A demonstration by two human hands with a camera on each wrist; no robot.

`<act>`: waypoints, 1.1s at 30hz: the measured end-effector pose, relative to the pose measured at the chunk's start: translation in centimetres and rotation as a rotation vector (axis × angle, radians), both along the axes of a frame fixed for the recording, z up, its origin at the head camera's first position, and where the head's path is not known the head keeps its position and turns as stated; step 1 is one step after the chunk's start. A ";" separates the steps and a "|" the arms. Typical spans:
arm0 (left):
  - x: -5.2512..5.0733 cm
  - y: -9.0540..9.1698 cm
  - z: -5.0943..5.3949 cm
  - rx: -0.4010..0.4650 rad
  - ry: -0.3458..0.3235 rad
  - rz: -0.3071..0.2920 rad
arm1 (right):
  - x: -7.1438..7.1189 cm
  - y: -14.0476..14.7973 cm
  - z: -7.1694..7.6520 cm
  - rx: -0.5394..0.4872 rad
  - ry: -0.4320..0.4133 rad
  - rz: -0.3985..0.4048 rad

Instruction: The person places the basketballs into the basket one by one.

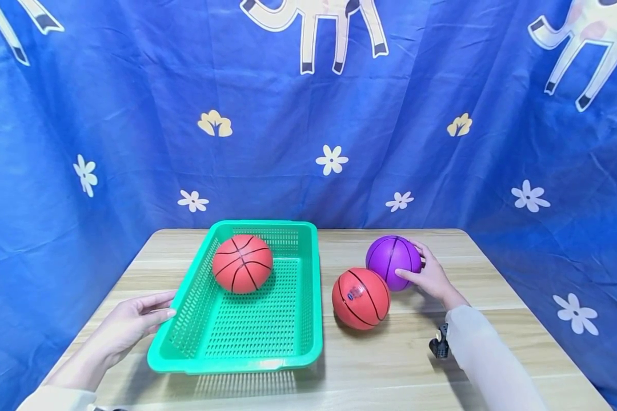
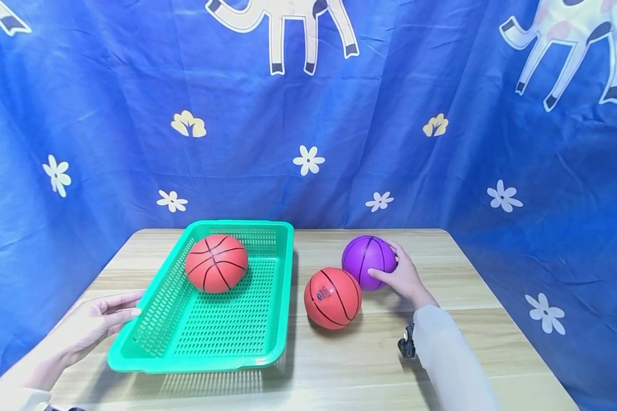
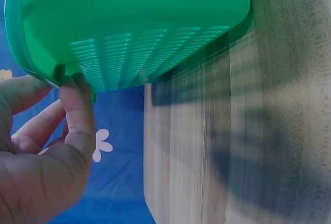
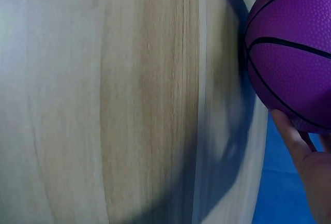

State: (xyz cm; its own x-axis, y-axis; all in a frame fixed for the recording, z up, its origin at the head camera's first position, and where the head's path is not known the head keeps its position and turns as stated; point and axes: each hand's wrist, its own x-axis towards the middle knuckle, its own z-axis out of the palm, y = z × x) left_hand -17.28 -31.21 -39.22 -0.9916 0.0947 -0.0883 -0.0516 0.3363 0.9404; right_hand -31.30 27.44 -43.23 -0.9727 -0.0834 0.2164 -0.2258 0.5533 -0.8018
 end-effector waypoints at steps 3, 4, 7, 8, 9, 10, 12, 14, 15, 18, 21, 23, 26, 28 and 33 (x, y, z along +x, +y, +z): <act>0.0 0.1 0.0 0.006 -0.001 0.002 | 0.0 0.2 0.1 -0.015 0.008 -0.016; 0.0 0.1 0.0 0.008 -0.001 0.002 | 0.0 0.2 0.2 -0.023 0.008 -0.022; 0.0 0.1 0.0 0.011 -0.001 0.001 | -0.1 0.3 0.7 -0.046 0.015 -0.025; 0.0 0.1 0.0 0.012 0.000 -0.001 | -0.2 0.3 0.9 -0.050 0.018 -0.028; 0.0 0.1 0.0 0.013 0.000 -0.003 | -0.3 0.3 1.1 -0.052 0.024 -0.028; 0.0 0.0 0.1 0.015 0.001 -0.004 | -0.4 0.3 1.4 -0.051 0.032 -0.029; -0.1 0.0 0.1 0.021 0.003 -0.010 | -0.6 0.4 2.1 -0.040 0.048 -0.032; -0.1 0.0 0.1 0.028 0.005 -0.014 | -0.9 0.3 2.8 -0.028 0.062 -0.037; -0.1 -0.1 0.1 0.031 0.005 -0.016 | -1.0 0.3 3.1 -0.023 0.068 -0.039; -0.2 -0.1 0.1 0.035 0.006 -0.016 | -1.3 0.2 4.2 -0.021 0.085 -0.040; -0.2 -0.1 0.1 0.038 0.006 -0.014 | -1.5 -0.1 5.2 -0.035 0.107 -0.030; -0.1 -0.1 0.1 0.038 0.005 -0.013 | -1.6 -0.4 6.0 -0.049 0.123 -0.020; -0.1 -0.1 0.1 0.035 0.004 -0.012 | -1.8 -0.8 7.1 -0.067 0.138 -0.002; -0.1 -0.1 0.1 0.029 0.003 -0.012 | -1.9 -1.1 7.9 -0.076 0.140 0.011; 0.0 0.0 0.1 0.006 0.000 -0.005 | -2.3 -1.9 9.5 -0.080 0.134 0.036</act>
State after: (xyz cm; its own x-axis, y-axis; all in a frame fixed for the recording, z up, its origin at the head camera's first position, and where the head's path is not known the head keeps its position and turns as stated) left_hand -17.32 -31.25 -39.12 -0.9911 0.1006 -0.0876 -0.0497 0.3309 0.9424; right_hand -33.56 25.53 -33.70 -0.9316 -0.0948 0.3510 -0.3517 0.4789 -0.8043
